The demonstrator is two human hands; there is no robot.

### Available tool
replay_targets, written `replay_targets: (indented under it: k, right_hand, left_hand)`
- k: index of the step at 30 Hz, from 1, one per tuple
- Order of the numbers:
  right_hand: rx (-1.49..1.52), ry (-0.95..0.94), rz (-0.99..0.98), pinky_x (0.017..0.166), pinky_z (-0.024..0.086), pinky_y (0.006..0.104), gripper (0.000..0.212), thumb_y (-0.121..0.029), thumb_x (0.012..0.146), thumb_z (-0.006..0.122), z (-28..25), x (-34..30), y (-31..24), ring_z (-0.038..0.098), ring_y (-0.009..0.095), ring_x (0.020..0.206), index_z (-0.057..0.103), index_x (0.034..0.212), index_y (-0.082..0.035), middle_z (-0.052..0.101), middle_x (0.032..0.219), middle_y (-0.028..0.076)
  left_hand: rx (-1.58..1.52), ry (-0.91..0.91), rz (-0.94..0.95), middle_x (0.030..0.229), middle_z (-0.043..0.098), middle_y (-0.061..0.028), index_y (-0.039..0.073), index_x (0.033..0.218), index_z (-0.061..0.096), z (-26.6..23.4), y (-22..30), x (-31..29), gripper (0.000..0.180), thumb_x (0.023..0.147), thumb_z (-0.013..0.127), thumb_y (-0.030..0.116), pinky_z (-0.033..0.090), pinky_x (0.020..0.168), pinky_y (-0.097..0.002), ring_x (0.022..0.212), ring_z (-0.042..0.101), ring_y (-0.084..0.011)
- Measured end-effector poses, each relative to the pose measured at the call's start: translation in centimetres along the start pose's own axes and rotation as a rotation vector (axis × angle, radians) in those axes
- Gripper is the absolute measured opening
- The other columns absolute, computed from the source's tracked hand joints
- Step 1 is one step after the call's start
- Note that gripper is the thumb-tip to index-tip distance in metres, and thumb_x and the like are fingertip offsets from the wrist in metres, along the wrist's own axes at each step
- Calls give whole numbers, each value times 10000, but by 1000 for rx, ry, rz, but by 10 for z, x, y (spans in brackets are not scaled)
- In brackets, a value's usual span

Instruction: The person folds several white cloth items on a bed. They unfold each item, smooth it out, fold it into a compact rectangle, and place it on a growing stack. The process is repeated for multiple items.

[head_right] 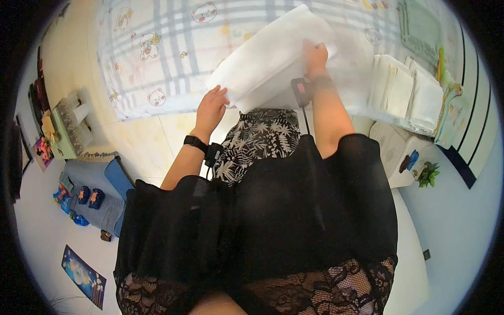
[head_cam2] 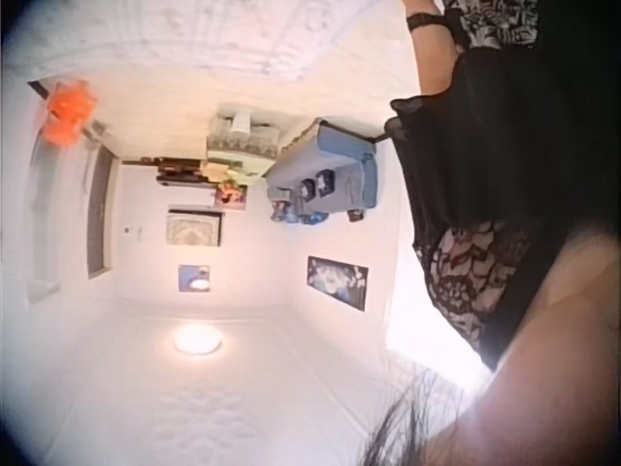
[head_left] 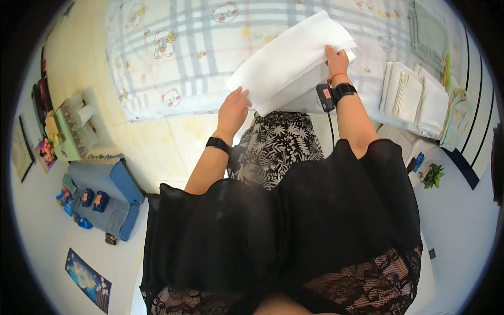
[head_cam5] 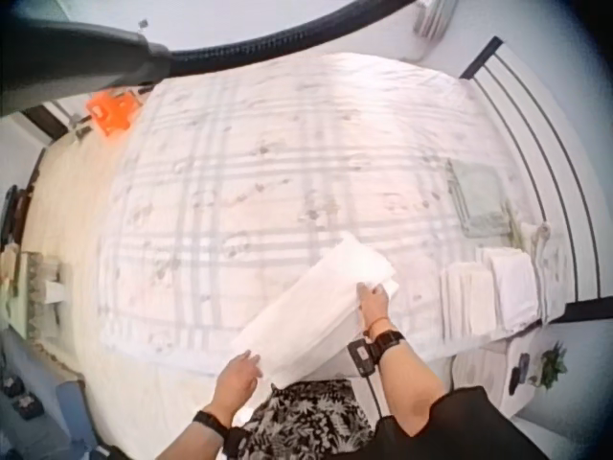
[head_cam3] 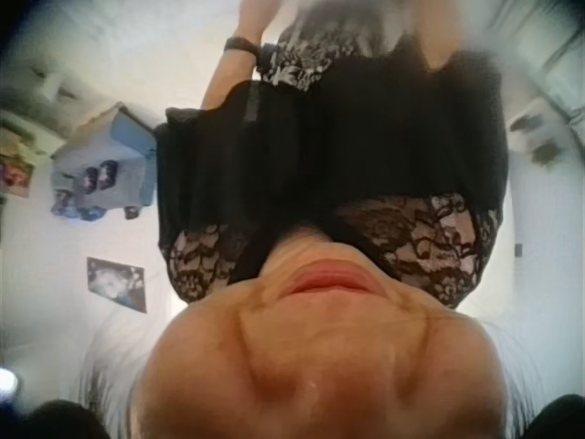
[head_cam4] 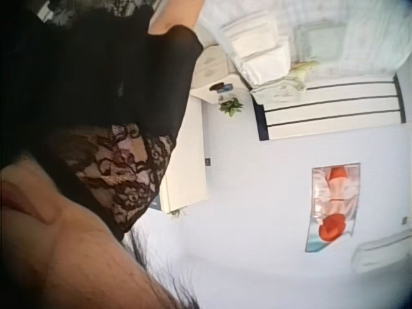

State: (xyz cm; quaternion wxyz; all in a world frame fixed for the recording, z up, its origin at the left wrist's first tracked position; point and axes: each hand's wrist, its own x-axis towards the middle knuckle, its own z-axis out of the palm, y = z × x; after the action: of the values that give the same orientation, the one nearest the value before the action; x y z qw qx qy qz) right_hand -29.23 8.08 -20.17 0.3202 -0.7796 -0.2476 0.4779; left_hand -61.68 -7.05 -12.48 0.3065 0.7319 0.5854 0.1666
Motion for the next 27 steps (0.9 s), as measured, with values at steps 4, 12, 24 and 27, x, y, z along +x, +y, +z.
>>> replay_targets:
  k: [4, 12, 24, 27]
  right_hand:
    - [-29, 27, 69, 513, 453, 278, 273, -250, 786, 683, -16, -11, 9, 532, 131, 593, 568, 906, -33, 588, 761, 37]
    - [55, 57, 161, 455, 461, 267, 166, -177, 843, 629, -22, 3, 51, 515, 124, 500, 571, 895, -30, 571, 674, 42]
    - [52, 35, 10, 502, 467, 246, 195, -155, 848, 622, -32, -13, 20, 548, 124, 567, 529, 886, 13, 570, 698, 54]
    - [163, 55, 70, 516, 491, 252, 290, -161, 846, 626, -34, -3, 37, 560, 147, 567, 493, 1015, 35, 580, 724, 70]
  left_hand:
    - [54, -39, -12, 1143, 621, -103, 96, 812, 635, 30, -7, -10, 174, 712, 561, -24, 431, 949, -402, 1157, 511, -321]
    - [-287, -180, -533, 1028, 627, -166, 96, 902, 655, 47, -34, -5, 168, 769, 552, 94, 463, 811, -405, 951, 578, -339]
    - [-957, 34, -1247, 685, 524, 28, 104, 794, 593, 44, -89, 31, 207, 824, 671, 293, 380, 487, -244, 591, 474, -86]
    - [-813, 16, -1259, 701, 547, 10, 79, 842, 602, 49, -83, 34, 221, 814, 684, 282, 387, 490, -249, 598, 487, -95]
